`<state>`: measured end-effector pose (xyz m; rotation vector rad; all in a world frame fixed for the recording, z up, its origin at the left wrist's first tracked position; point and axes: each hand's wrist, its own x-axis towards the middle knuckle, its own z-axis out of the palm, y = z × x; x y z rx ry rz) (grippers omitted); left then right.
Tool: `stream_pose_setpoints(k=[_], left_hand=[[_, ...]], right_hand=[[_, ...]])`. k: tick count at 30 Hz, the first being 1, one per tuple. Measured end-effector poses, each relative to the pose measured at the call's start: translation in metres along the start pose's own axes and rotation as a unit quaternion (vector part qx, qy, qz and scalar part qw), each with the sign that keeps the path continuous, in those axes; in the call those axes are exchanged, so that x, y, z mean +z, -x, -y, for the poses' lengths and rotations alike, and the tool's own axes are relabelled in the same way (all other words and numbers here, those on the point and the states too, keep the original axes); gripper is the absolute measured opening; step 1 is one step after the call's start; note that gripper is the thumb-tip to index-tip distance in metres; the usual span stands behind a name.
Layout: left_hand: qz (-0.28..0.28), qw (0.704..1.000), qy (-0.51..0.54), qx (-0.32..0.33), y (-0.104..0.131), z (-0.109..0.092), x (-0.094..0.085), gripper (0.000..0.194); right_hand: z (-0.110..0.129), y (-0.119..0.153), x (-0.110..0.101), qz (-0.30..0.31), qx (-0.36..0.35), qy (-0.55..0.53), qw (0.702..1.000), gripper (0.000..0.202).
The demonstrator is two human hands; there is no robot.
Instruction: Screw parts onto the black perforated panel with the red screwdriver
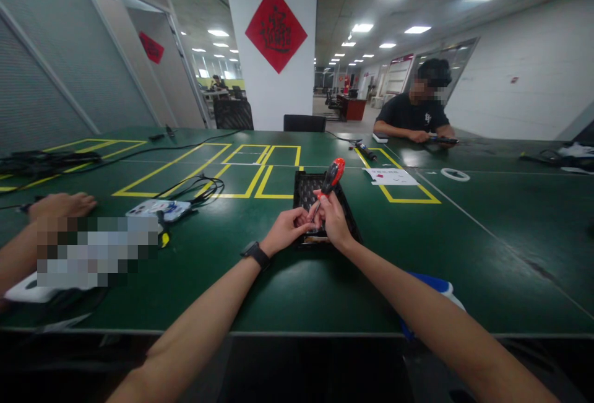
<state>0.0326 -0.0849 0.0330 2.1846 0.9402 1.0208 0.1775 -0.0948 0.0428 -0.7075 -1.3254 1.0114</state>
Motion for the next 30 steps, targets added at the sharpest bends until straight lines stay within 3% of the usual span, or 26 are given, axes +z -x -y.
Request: stream_pose_setpoints(k=[24,30], left_hand=[[-0.003,1.000,-0.010,0.012,0.0004,-0.0001,-0.0014,0.027],[0.015,0.999,-0.020,0.025,0.0002,0.0039,-0.0018,0.026]], right_hand=[[0.0063,0.0012,0.0006,0.011,-0.002,0.004,1.000,0.030],[0.0007,-0.0040,-0.0021,0.036,0.034,-0.017,0.999,0.032]])
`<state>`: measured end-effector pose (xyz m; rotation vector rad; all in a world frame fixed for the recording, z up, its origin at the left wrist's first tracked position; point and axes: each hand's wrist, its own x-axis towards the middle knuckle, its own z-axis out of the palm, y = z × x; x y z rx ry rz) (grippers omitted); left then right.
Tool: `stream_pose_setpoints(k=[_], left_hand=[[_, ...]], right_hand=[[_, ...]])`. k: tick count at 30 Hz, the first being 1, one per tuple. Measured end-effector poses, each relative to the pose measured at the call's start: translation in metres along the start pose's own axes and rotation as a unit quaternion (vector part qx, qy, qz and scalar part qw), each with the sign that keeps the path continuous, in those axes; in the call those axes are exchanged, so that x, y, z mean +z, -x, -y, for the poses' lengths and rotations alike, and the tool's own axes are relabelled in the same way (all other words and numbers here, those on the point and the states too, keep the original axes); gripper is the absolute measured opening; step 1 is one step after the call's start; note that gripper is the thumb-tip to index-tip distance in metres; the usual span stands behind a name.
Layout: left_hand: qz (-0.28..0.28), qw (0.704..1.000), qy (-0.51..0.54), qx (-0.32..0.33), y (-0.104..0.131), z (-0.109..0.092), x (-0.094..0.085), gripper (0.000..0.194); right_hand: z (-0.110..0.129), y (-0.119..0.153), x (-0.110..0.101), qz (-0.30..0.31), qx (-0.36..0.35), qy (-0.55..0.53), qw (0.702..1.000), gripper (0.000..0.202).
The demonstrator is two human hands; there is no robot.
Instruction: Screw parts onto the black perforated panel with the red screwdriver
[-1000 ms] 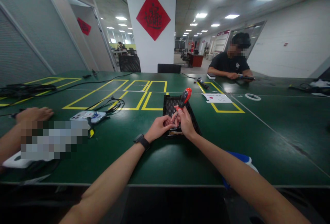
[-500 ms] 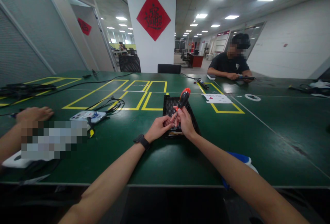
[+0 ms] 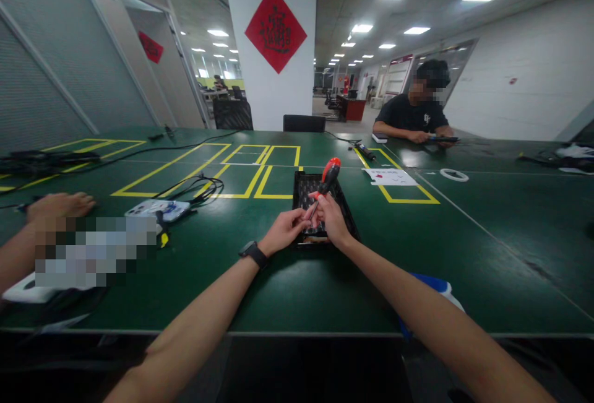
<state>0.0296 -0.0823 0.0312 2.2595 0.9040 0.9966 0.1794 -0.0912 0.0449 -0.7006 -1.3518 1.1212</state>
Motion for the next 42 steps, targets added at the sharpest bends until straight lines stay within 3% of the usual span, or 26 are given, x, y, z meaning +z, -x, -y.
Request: stream_pose_setpoints(k=[8,20,30,42], left_hand=[[-0.023,0.999,0.031,-0.017,0.0009,-0.0024,0.0029,0.028],[-0.021,0.999,-0.027,0.006,0.0000,0.0034,0.0013,0.026],[-0.039,0.999,0.015,-0.013,-0.0001,-0.0027,0.0039,0.028],[-0.004,1.000,0.016,-0.003,-0.0002,0.0025,0.0016,0.027]], right_hand=[[-0.0005,0.0012,0.0002,-0.031,-0.026,0.015,0.999,0.033],[0.0038,0.0014,0.0004,-0.018,-0.018,-0.002,1.000,0.030],[0.0013,0.0017,0.0002,-0.033,-0.023,0.011,0.999,0.030],[0.0031,0.0006,-0.0006,-0.037,0.002,-0.021,0.999,0.030]])
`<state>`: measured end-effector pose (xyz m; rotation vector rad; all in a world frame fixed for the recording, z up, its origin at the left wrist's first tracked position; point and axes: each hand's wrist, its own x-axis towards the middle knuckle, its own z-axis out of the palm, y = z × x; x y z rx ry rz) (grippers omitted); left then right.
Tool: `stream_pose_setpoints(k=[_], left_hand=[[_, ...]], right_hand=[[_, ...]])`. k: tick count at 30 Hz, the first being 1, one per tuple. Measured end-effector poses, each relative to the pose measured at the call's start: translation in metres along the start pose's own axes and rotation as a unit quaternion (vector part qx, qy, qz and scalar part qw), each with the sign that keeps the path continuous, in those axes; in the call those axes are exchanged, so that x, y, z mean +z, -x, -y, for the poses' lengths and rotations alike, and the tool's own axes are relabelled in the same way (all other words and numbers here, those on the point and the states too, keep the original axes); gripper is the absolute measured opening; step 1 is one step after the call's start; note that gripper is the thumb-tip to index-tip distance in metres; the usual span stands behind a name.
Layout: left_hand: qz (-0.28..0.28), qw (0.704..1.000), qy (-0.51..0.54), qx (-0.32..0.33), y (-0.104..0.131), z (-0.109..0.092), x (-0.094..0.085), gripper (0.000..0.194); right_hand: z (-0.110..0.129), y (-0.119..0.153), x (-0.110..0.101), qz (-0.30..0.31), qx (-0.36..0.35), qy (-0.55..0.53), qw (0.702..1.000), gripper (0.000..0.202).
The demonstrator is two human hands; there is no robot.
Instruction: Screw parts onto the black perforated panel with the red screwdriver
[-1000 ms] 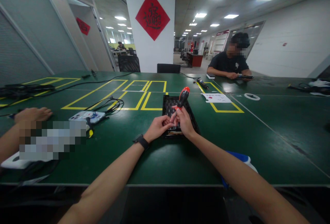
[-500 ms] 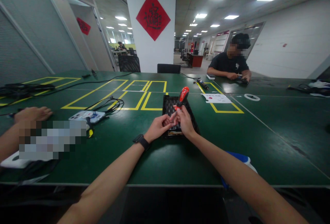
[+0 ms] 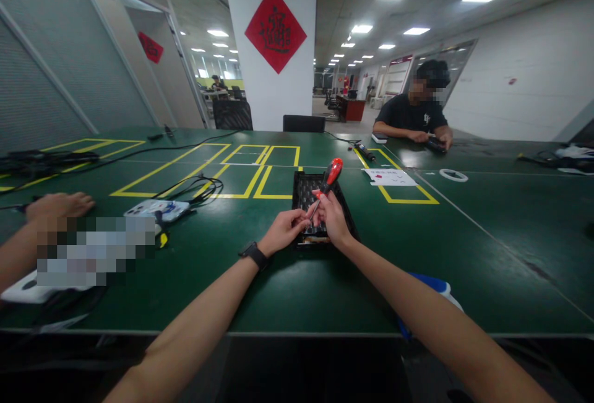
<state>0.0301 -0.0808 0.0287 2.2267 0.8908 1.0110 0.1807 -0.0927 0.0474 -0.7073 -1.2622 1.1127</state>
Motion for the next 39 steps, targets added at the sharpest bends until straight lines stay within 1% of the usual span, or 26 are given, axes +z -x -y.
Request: stream_pose_setpoints(k=[3,8,13,16,20,27,29,34,36,39], left_hand=[[-0.010,1.000,0.008,-0.006,0.0004,-0.0036,0.0005,0.027],[-0.015,1.000,0.019,-0.019,0.0007,-0.0043,0.0007,0.029],[0.004,1.000,-0.004,-0.012,0.0002,-0.0014,-0.0016,0.027],[0.015,1.000,-0.011,-0.006,-0.0002,-0.0020,-0.0026,0.028],[0.003,1.000,-0.006,-0.011,-0.0003,-0.0038,-0.0014,0.027],[-0.003,1.000,-0.002,-0.021,-0.0016,0.0003,0.0000,0.029],[0.003,1.000,-0.002,-0.017,-0.0019,0.0011,-0.0009,0.028],[0.040,0.999,0.028,0.005,-0.0012,-0.0032,-0.0019,0.030],[0.031,0.999,0.023,0.002,-0.0011,-0.0054,-0.0013,0.029],[-0.001,1.000,0.002,-0.015,-0.0012,-0.0062,0.0002,0.027]], right_hand=[[0.0000,0.0012,0.0006,-0.007,-0.011,0.008,1.000,0.031],[-0.0004,0.0014,0.0009,0.002,-0.015,0.018,1.000,0.032],[-0.0001,-0.0011,0.0004,0.024,-0.006,0.014,1.000,0.031],[-0.0003,-0.0022,0.0001,0.023,-0.005,0.017,1.000,0.030],[0.0003,-0.0010,0.0000,0.007,-0.019,0.029,0.999,0.032],[0.0013,0.0014,0.0011,0.016,-0.027,0.027,0.999,0.032],[0.0014,0.0007,0.0010,0.020,-0.027,0.022,0.999,0.031],[0.0026,-0.0003,0.0001,0.028,-0.018,0.012,0.999,0.030],[0.0025,0.0000,0.0001,0.020,-0.020,0.013,1.000,0.031],[0.0014,0.0010,0.0005,0.011,-0.032,0.022,0.999,0.031]])
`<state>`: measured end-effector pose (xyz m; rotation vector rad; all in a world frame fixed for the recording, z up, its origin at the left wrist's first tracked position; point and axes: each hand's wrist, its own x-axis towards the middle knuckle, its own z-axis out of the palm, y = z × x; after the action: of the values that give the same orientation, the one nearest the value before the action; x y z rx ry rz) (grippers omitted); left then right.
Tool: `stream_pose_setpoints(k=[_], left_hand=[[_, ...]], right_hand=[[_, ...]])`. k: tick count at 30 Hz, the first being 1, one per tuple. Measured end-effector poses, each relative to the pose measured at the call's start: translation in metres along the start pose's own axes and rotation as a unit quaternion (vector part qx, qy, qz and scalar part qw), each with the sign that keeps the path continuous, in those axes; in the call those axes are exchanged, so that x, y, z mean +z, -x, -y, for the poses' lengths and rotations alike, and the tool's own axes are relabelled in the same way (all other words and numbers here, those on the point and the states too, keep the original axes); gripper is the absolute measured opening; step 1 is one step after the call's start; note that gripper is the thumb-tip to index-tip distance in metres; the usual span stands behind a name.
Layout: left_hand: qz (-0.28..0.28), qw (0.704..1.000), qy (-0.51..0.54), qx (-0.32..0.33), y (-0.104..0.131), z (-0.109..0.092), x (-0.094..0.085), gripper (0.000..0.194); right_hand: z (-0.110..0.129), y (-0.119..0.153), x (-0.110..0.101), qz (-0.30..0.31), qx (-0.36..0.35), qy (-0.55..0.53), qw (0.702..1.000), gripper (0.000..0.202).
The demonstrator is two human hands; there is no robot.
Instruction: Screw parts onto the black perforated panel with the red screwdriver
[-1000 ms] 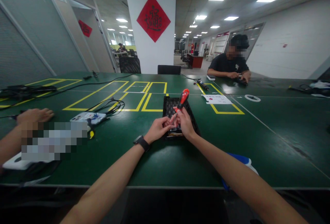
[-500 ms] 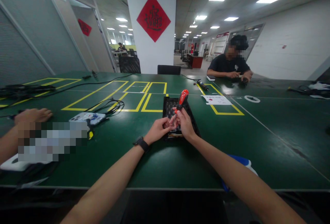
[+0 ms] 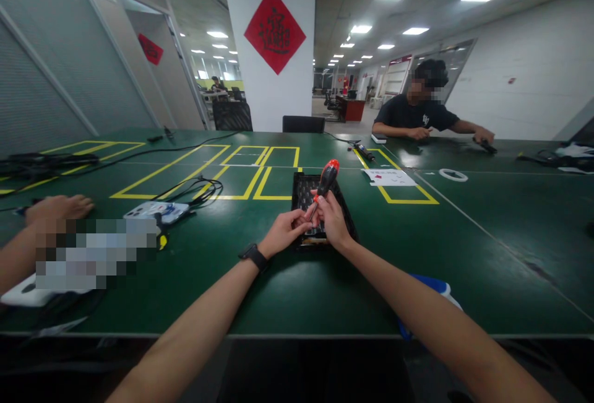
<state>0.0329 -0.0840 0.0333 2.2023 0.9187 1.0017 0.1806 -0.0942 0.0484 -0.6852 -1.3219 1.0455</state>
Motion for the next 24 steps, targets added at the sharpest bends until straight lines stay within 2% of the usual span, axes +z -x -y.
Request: stream_pose_setpoints(k=[3,10,13,19,24], left_hand=[[-0.011,1.000,-0.006,-0.004,-0.0004,0.0019,0.0011,0.028],[0.010,1.000,-0.014,0.011,-0.0005,0.0060,0.0005,0.029],[0.020,1.000,-0.003,0.017,-0.0003,0.0054,-0.0002,0.030],[-0.001,1.000,0.020,0.004,0.0001,0.0005,0.0000,0.028],[-0.003,1.000,0.027,-0.006,-0.0007,0.0015,0.0010,0.028]], right_hand=[[-0.0010,0.0011,0.0007,0.002,-0.008,0.002,1.000,0.031],[0.0001,0.0016,0.0004,0.014,0.003,-0.009,1.000,0.031],[0.0002,0.0010,-0.0003,0.002,0.006,-0.008,1.000,0.031],[0.0001,0.0020,-0.0006,-0.035,-0.014,0.011,0.999,0.031],[0.0003,0.0026,-0.0006,-0.032,-0.013,0.015,0.999,0.030]])
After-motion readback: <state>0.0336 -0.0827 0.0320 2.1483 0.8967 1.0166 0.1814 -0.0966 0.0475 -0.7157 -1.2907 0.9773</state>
